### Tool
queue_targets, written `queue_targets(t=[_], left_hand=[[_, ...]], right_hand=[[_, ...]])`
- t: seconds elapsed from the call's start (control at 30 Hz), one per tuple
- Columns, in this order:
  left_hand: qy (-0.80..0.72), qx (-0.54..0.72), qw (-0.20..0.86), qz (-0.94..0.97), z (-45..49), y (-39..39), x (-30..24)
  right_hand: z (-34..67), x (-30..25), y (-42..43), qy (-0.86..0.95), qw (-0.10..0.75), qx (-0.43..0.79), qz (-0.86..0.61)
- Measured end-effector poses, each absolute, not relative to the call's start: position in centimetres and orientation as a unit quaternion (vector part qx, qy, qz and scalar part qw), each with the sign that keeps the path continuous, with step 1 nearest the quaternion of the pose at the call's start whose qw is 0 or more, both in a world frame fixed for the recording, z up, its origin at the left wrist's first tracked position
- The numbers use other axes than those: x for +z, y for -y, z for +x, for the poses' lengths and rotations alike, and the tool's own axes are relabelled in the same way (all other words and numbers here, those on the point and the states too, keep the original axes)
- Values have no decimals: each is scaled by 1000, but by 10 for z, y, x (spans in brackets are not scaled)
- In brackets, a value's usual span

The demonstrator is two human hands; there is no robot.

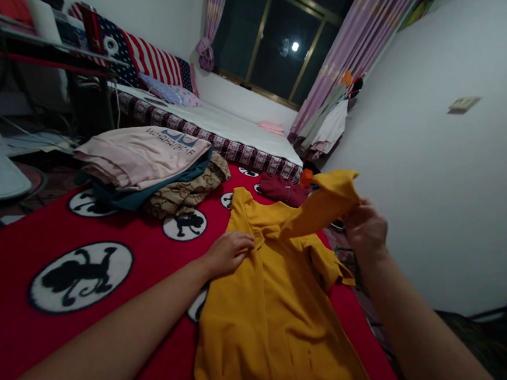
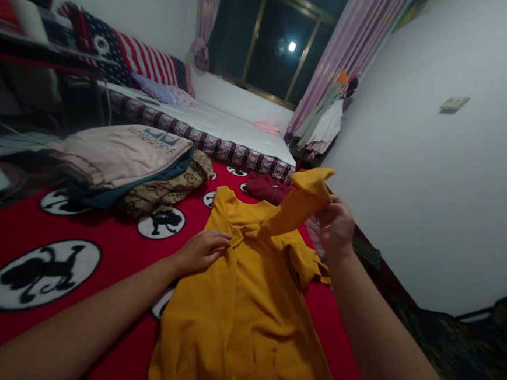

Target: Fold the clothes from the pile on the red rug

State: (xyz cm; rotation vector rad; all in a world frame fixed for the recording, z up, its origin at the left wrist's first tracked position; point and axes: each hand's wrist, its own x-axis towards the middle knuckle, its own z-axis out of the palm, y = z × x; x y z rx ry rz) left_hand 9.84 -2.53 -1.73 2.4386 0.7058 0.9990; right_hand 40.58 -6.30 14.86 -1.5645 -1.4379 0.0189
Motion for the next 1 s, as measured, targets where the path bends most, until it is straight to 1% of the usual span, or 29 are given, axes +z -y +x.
queue_targets(t=[0.03, 0.07, 0.1, 0.13, 0.17, 0.2, 0.23, 0.27, 0.33, 0.4, 0.47, 0.53, 0.6, 0.67, 0.77, 0.8, 0.9, 0.93, 0.97, 1.0], left_hand=[[-260, 363, 216, 868, 98, 25, -18], [-266, 371, 226, 861, 98, 24, -18], [-272, 378, 235, 853, 98, 22, -18], [-280, 386, 244, 845, 98, 21, -19], [-287, 393, 251, 837, 98, 20, -19], [-294, 398, 257, 830, 98, 19, -19], [-298, 402, 261, 825, 98, 18, -20], [-301, 404, 263, 823, 99, 17, -20], [-299, 405, 265, 822, 99, 16, -21], [-292, 406, 264, 825, 99, 16, -22], [-284, 405, 260, 829, 99, 15, -23], [-279, 401, 255, 835, 99, 15, -24], [-276, 392, 251, 841, 99, 15, -24], [-281, 382, 245, 846, 99, 16, -23], [-311, 375, 231, 842, 99, 18, -22], [-318, 372, 224, 843, 99, 19, -21], [-317, 340, 187, 866, 99, 21, -20], [-314, 326, 173, 875, 99, 21, -20], [-313, 314, 162, 882, 99, 22, -19], [-314, 306, 155, 885, 99, 22, -18]], right_hand=[[400, 139, 77, 610, 479, 78, -626], [395, 128, 89, 631, 432, 156, -625], [391, 117, 100, 649, 363, 225, -629], [388, 107, 110, 671, 267, 266, -639], [385, 99, 117, 689, 170, 274, -648], [382, 92, 123, 704, 96, 253, -657], [379, 87, 127, 714, 56, 210, -666], [376, 84, 129, 718, 48, 157, -676], [370, 80, 130, 708, 88, 56, -698], [365, 78, 127, 681, 121, -10, -722], [364, 74, 122, 658, 111, -54, -743], [367, 68, 114, 635, 83, -87, -763], [373, 61, 104, 603, 56, -100, -789], [381, 56, 93, 572, 49, -68, -816], [394, 56, 78, 574, 77, 0, -815], [397, 58, 74, 580, 97, 6, -808], [404, 64, 68, 567, 181, -43, -802], [404, 66, 68, 549, 196, -69, -810], [403, 67, 67, 532, 186, -90, -821], [402, 68, 67, 518, 146, -101, -837]])
